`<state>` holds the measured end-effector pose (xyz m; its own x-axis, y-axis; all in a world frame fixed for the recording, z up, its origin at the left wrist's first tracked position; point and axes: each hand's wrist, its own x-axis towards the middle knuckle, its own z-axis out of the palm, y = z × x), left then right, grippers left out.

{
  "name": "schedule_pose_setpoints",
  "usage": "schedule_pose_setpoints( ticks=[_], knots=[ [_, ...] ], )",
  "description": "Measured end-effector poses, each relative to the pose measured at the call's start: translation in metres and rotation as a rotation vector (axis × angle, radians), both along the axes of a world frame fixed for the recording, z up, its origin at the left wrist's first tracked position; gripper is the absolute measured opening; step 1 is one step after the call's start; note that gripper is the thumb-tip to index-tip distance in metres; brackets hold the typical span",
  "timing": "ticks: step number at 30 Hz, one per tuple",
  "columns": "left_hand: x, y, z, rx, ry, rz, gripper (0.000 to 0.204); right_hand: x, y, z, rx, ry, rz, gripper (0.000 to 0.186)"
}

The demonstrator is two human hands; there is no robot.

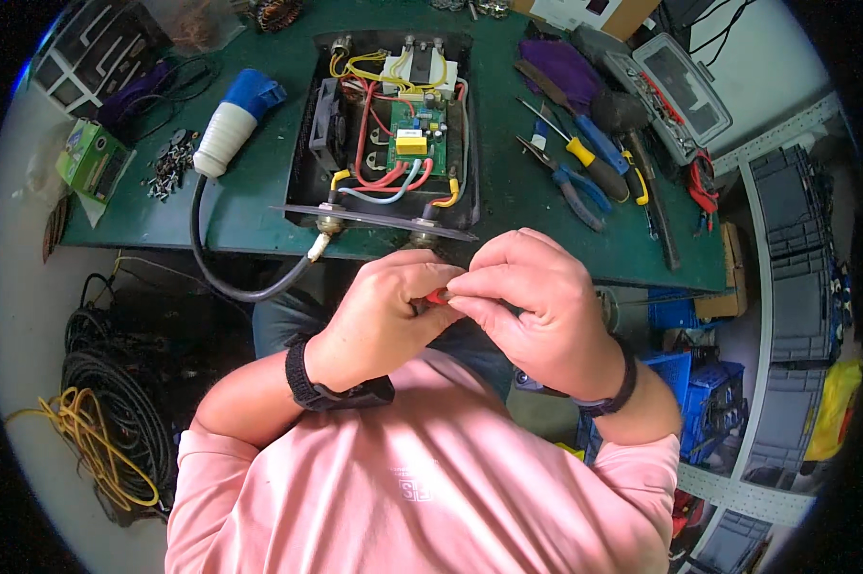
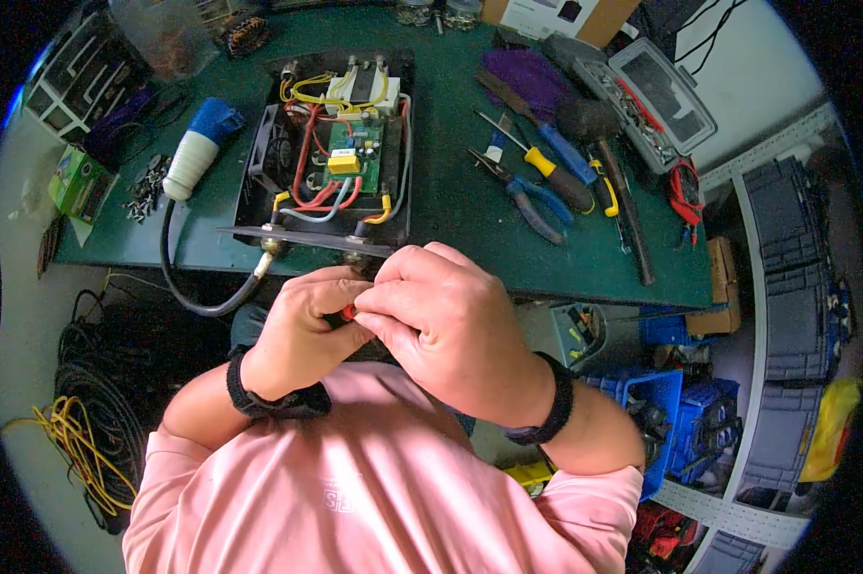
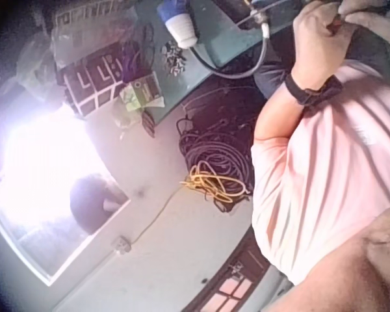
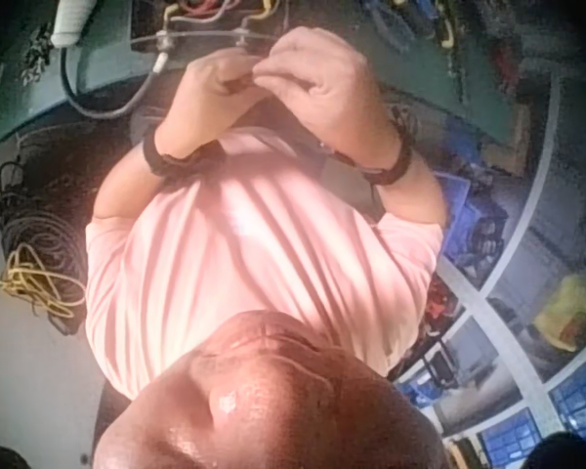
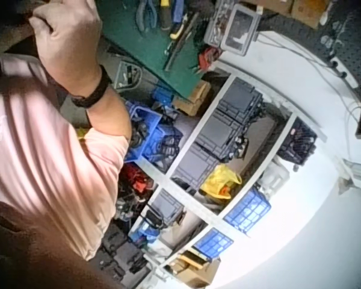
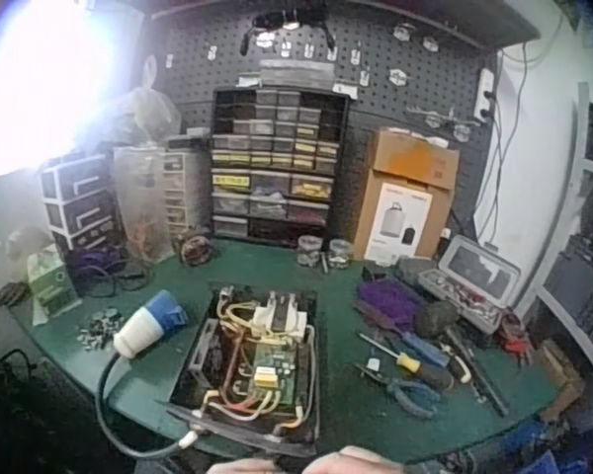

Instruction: The person works on an open electronic control box, handling wires and small components. They use pliers to strip a wire and connect it to a terminal inside the box, then use a screwdriver to tighten the connection.

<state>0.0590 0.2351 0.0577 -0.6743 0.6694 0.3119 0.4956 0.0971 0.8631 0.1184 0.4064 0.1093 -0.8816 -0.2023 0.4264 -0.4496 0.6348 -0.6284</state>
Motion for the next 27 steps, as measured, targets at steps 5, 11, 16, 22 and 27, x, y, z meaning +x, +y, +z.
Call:
schedule_pose_setpoints(
  ticks=[5, 11, 16, 22, 27],
  knots=[
    [0.003, -0.001, 0.002, -0.012, 0.035, 0.011, 0.025, 0.002, -0.003, -0.003, 0.037, 0.049, 0.002, 0.014],
    [0.003, -0.003, 0.004, -0.034, 0.041, 0.014, 0.027, 0.003, -0.003, -0.005, 0.056, 0.091, 0.033, 0.015],
    [0.004, -0.005, 0.01, -0.051, -0.04, 0.077, 0.027, 0.001, 0.002, -0.003, 0.049, 0.086, 0.064, 0.018],
    [0.004, -0.007, 0.012, -0.08, -0.099, 0.052, 0.025, 0.002, 0.0, -0.001, 0.095, 0.091, 0.035, 0.018],
    [0.008, -0.007, 0.009, -0.085, -0.108, 0.05, 0.023, 0.004, -0.002, 0.0, 0.09, 0.047, 0.058, 0.016]
  ],
)
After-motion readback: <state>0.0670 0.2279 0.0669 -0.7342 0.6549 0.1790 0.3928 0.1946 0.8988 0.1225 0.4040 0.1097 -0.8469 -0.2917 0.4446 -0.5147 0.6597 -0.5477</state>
